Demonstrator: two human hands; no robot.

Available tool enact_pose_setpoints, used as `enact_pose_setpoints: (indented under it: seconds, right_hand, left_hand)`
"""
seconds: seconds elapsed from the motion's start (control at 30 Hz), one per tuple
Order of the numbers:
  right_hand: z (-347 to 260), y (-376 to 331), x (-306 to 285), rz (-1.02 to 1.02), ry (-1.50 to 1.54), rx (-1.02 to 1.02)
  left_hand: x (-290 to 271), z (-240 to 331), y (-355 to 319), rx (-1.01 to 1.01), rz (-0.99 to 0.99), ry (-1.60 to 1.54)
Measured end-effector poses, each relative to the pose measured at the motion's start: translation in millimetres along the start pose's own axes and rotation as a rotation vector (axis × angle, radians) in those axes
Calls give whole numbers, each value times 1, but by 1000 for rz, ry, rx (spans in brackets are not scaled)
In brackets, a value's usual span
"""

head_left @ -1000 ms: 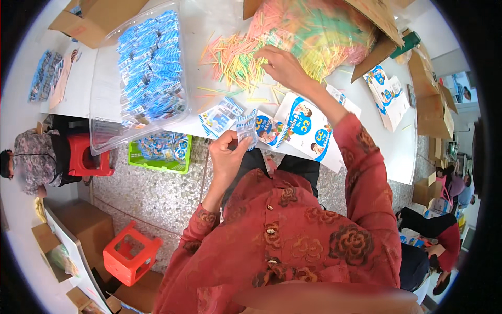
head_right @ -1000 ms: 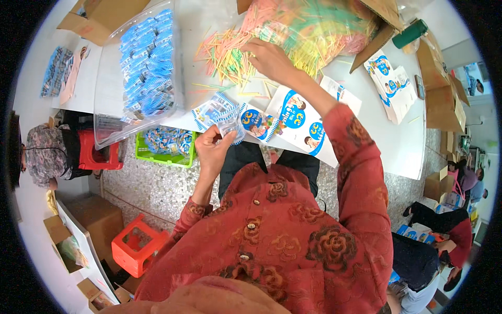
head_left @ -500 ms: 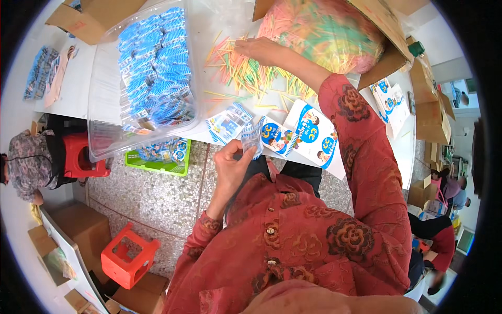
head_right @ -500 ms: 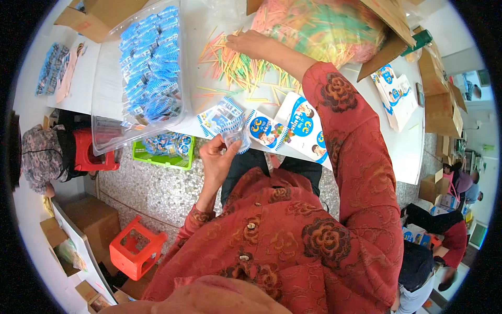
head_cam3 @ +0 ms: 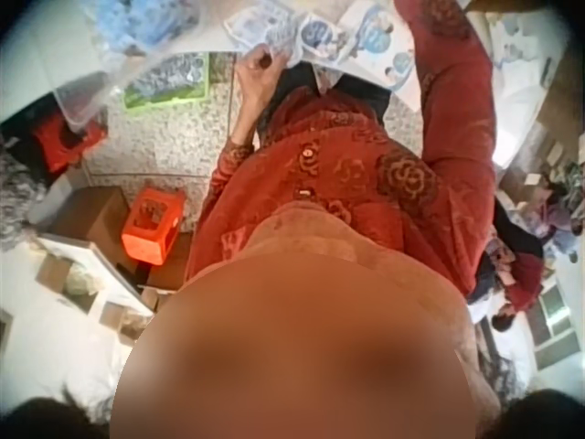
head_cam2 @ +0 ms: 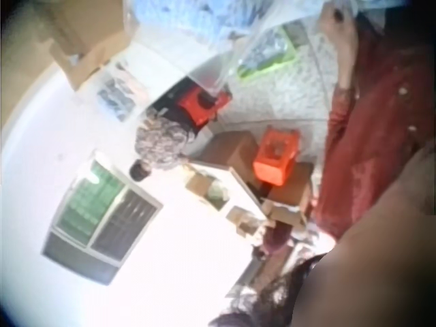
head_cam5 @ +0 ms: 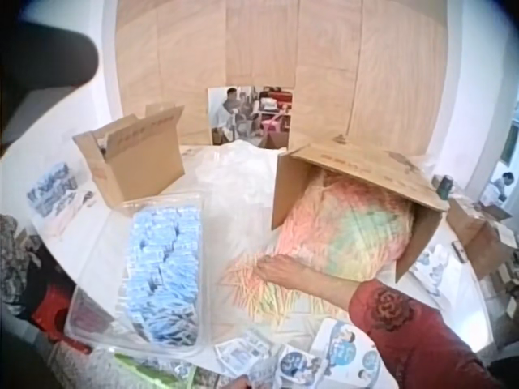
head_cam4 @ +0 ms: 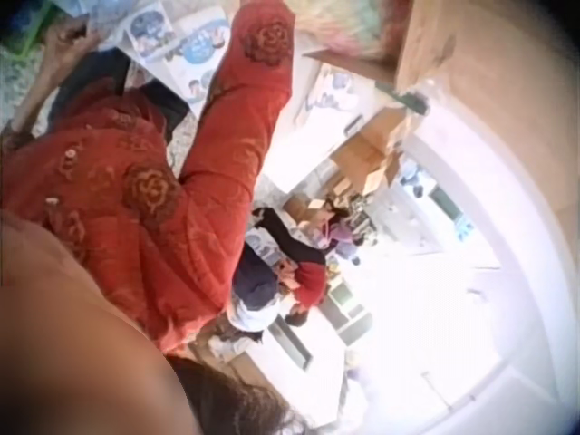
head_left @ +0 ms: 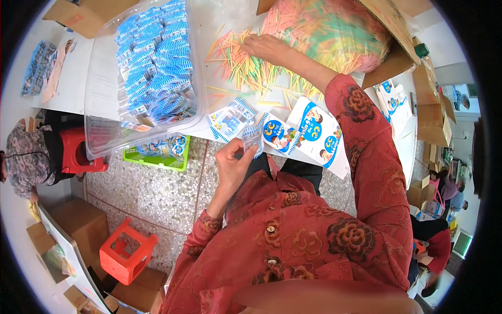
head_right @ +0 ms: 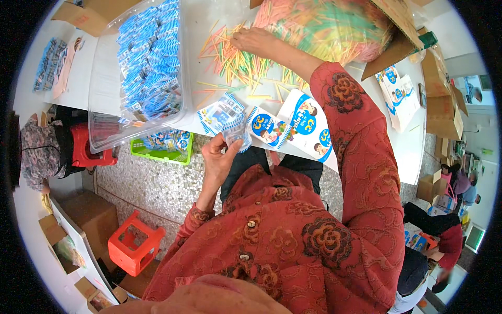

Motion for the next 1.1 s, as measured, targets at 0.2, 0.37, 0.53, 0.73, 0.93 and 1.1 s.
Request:
enact_pose_setpoints:
  seconds: [0.2, 0.37, 0.53, 0.73, 0.93, 1.1]
  right_hand:
    - [3, -4, 7, -8, -73, 27]
    - [15, -15, -23, 179, 7, 75]
    - [43, -77, -41, 214, 689, 718]
    - [-8, -149, -7, 502, 1277, 859]
    - [-50, -159, 2, 662, 1117, 758]
    - [-41, -162, -18, 699, 1199, 706]
  left_hand:
    - [0, 0, -1, 18, 7, -5]
    - [-2, -5, -4, 6, 5, -11]
    - [-1, -7, -6, -7, 11, -97]
    - [4, 12, 3, 44, -23, -62]
    - [18, 37, 8, 109, -43, -49]
    - [24, 32, 14, 93, -45, -6]
Point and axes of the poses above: each hand's wrist, its own y-axis towards the middle knuckle, its own x-axis out of the palm, z = x × y, the point moved 9 cm from there along y, towards the middle knuckle, and after that the axes turned 9 degrees about -x, right-handed, at the moved point
